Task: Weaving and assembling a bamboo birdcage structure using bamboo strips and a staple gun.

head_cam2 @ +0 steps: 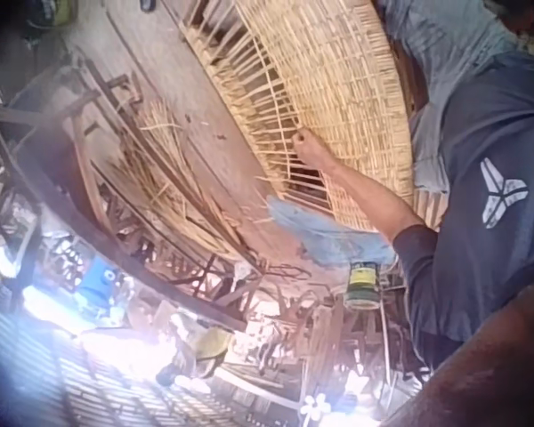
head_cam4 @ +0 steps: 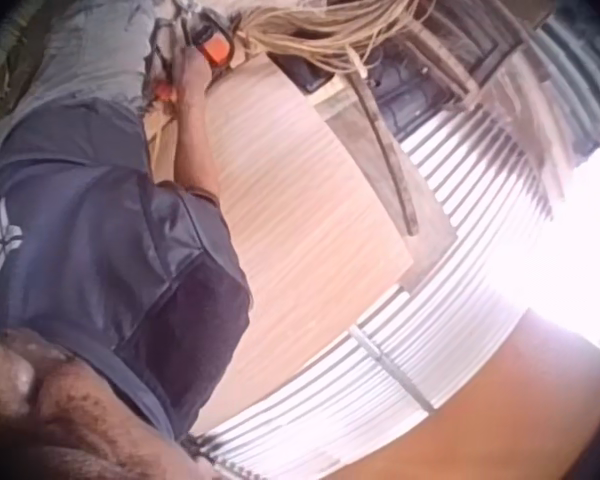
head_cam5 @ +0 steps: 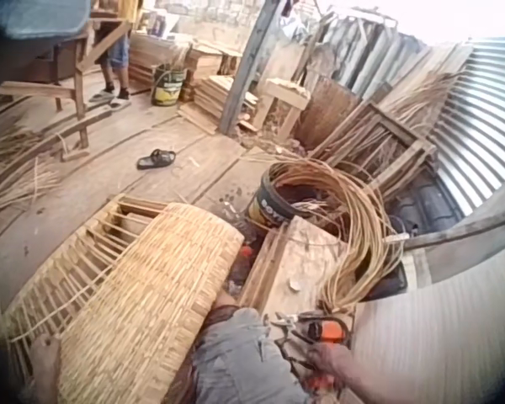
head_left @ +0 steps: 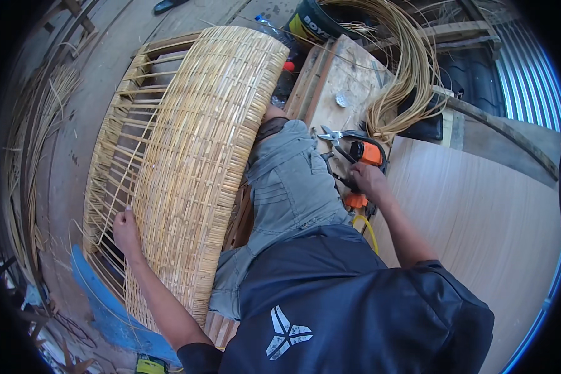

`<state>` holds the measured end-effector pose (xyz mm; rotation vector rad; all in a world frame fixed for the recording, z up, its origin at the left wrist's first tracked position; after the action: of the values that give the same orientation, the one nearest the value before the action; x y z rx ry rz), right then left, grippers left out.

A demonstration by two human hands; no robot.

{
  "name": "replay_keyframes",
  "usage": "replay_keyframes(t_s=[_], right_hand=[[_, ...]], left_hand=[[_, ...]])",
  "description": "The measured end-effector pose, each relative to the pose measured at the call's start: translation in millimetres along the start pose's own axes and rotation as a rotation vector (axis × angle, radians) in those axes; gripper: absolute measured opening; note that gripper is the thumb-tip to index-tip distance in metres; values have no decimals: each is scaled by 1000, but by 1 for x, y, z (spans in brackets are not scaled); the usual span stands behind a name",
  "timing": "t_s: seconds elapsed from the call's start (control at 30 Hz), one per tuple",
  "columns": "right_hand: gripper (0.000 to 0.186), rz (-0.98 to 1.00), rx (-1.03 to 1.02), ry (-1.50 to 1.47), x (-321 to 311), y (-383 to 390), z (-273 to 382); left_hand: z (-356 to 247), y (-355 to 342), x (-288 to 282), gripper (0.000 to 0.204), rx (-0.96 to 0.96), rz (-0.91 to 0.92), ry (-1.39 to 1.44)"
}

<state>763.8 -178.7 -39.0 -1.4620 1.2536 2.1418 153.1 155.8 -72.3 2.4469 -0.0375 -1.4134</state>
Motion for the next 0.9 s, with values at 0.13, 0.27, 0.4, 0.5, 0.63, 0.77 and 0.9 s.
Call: replay_keyframes(t_s=[0.13,0.27,0.4,0.5,0.63,0.77,0.9], right_hand=[[19,-317,226,-308,-12,-4,-58],[36,-309,502,-1045,20,15,-93],[44,-192,453,-983,35,22,-79],[46,-191,259,-775,36,10,-64],[37,-157,311,-609,40,3,-80],[16,-169,393,-773,17,28,-96],[23,-150,585,-1001,-9,68,-96]], left_hand=[[1,0,0,46,8,-23,-5],[-3,1,-2,44,3,-12,-20],[-8,7,-6,43,-39,-10,-139],[-8,11,-9,43,-68,-14,-123],[-11,13,-11,41,-20,-38,-84],[-11,14,-12,40,-9,-57,-45],[-11,14,-12,38,17,-72,-39]])
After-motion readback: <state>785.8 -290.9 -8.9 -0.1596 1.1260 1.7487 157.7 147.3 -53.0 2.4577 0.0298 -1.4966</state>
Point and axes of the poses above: each hand's wrist, its own y-axis away from the middle knuckle, its own x-axis out of the palm, z = x × y, the point moved 8 cm from there along -y, towards the middle knuckle, and after that the axes turned 1 degree about x, right-handed, at the moved point
